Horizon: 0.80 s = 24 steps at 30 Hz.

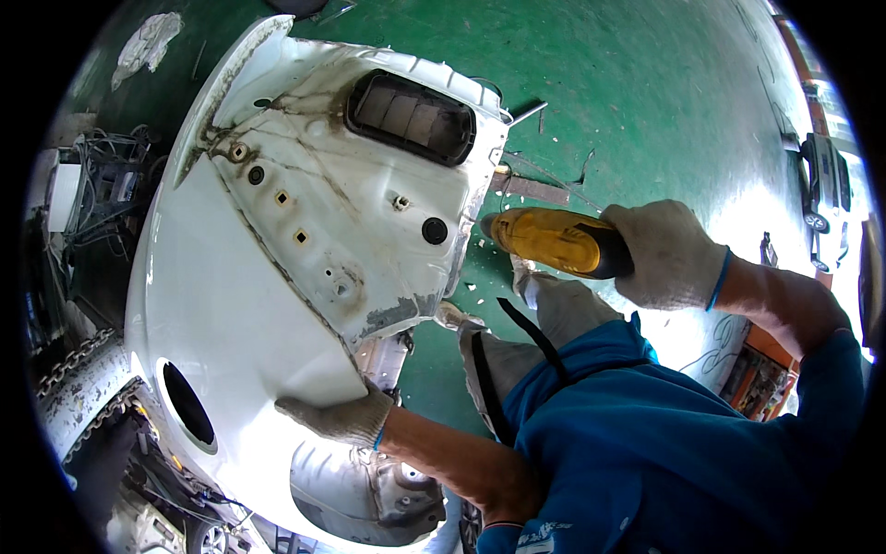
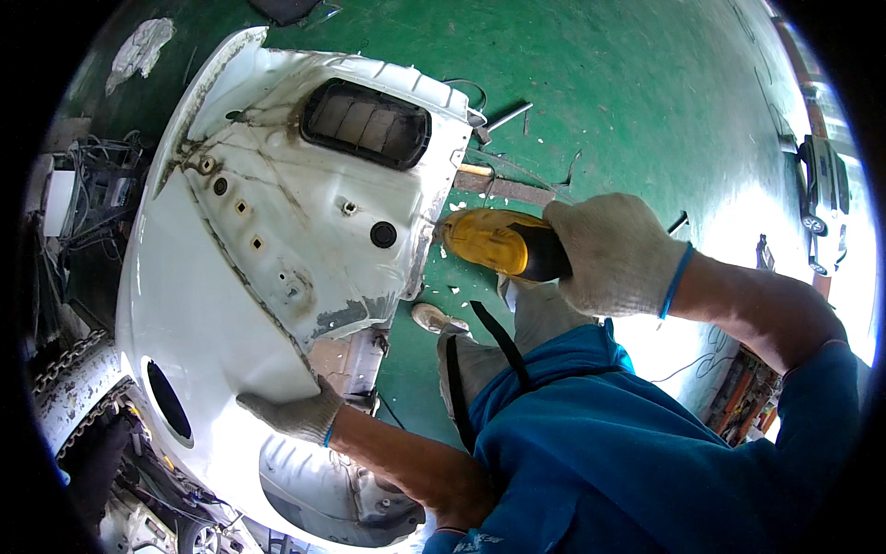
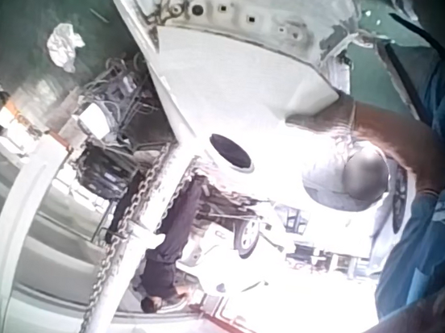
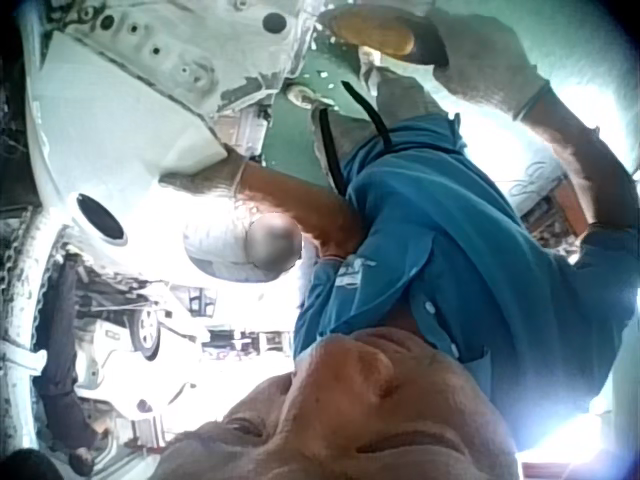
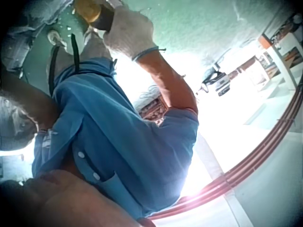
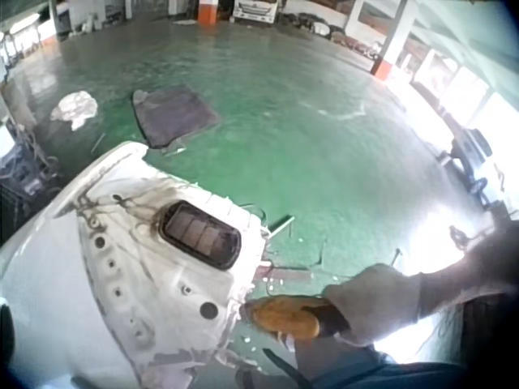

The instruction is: The person uses a yellow power drill to remove fasteners from a white car bumper held in a vertical position. The person repeatedly drills at multiple points along the bumper's edge and surface, then sets the bumper down on the floor.

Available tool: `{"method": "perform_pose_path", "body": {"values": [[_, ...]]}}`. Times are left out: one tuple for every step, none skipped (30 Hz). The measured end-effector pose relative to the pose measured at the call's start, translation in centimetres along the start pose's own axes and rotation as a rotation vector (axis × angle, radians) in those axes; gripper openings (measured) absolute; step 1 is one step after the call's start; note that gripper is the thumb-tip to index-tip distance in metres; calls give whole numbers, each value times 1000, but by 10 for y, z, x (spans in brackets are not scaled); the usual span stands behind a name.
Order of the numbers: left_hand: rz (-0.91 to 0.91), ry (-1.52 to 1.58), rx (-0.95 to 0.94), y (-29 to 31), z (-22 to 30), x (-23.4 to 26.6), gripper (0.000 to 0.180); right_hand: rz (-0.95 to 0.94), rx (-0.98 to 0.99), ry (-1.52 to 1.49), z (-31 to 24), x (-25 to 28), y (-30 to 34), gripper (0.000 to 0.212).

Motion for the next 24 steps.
{"method": "perform_pose_path", "body": {"values": [[-15,7,-3,-3,-2,1,64,21,5,-31,1,0,3,34],[-30,14,-5,-5,-4,3,64,37,16,-85,3,-3,5,34],[-26,15,1,-4,-4,0,64,55,26,-139,7,-6,7,33],[-22,16,7,-3,-3,-4,63,74,35,-193,10,-9,9,33],[-7,9,1,0,0,-3,63,88,43,-222,14,-16,6,33],[1,10,-11,2,2,-1,62,103,51,-251,17,-24,3,34],[9,10,-24,3,5,2,61,117,59,-281,20,-28,1,35],[-2,15,-2,0,-1,-3,60,115,20,-372,24,-30,5,37],[-8,27,-3,0,-1,-3,59,117,10,-406,26,-30,6,38],[-13,39,-4,0,-1,-2,58,117,0,-441,28,-29,7,38],[-17,50,-6,-1,-1,-1,57,117,-8,-476,30,-29,7,39],[-19,46,-10,-2,-2,0,57,131,-1,-540,33,-33,8,39],[-20,41,-14,-3,-2,1,57,144,8,-604,38,-41,7,39],[-21,37,-19,-4,-1,2,56,156,17,-667,40,-46,7,39],[-12,31,-16,-3,-2,2,56,149,17,-726,40,-50,8,40],[-3,25,-13,-3,-2,2,56,141,17,-785,38,-53,9,40],[6,19,-10,-2,-1,2,56,134,18,-842,36,-57,9,41],[11,10,-8,0,0,0,57,119,-6,-866,37,-61,10,41],[16,1,-6,3,2,-4,57,103,-29,-889,37,-66,9,42],[21,-7,-4,5,4,-5,57,87,-51,-910,37,-71,8,43],[20,-3,-10,5,4,-5,57,73,-77,-935,37,-78,9,43],[18,2,-16,4,4,-4,56,160,-5,-776,33,-74,11,43],[17,8,-22,3,4,-2,56,113,-42,-653,28,-76,4,42],[-17,15,-19,1,2,-3,56,70,-82,-532,17,-73,-6,42]]}}
Point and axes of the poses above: each hand's wrist, its own y-axis away from the middle knuckle, its own x-axis out of the back of the hand, z = x × y, the point moved 10 cm from there along -y, towards the middle knuckle, and after that the axes turned 14 degrees about -z, right-handed, at the moved point
